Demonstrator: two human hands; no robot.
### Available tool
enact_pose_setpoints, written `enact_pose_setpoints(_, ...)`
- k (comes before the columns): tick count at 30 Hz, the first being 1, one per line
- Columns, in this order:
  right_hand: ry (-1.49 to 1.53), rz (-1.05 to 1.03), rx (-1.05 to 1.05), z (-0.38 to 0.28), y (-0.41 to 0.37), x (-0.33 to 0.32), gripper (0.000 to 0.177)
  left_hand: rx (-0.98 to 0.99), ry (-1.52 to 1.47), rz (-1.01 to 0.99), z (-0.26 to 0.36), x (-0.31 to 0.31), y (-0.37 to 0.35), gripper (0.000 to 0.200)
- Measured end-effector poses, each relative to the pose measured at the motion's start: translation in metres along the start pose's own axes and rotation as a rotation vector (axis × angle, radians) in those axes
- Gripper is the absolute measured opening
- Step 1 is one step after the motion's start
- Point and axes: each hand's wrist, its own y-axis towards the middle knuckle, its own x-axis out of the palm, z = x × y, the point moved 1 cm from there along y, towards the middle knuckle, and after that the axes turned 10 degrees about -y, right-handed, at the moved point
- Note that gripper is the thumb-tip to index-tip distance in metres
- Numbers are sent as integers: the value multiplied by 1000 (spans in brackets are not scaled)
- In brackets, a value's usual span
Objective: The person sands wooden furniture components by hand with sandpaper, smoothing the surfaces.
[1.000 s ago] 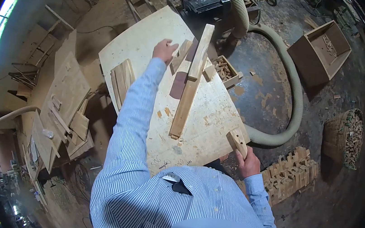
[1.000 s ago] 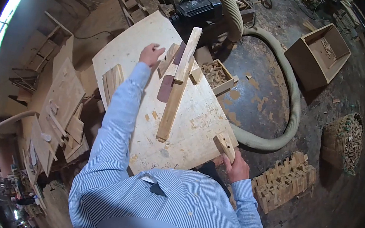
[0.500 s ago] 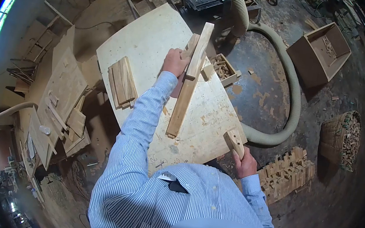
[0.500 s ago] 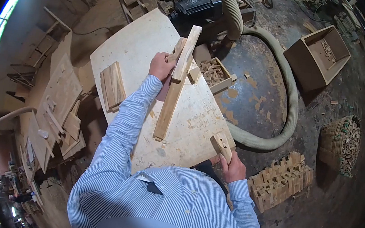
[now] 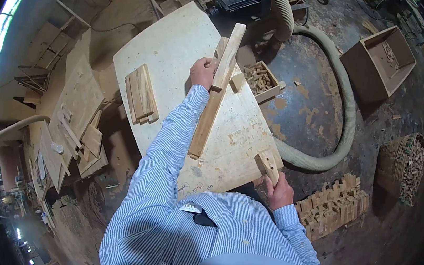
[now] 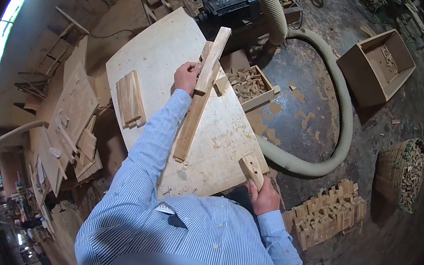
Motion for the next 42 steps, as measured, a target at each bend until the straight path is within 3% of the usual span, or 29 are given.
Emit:
enact_pose_setpoints(6,25,-27,11,0,0,0,40,-47,-41,17,11,-3,-5,28)
enact_pose_setpoints(18,-10,-3,-1,19,4,29,41,155,88,129,20,-5,-6,24)
enact_pose_setpoints(24,32,117,-92,26,7,40,40,192,81,178,24,-7,-7,24)
enact_pose_setpoints(42,-52,125,-95,34,8,42,44,201,134,169,15,-3,1,25)
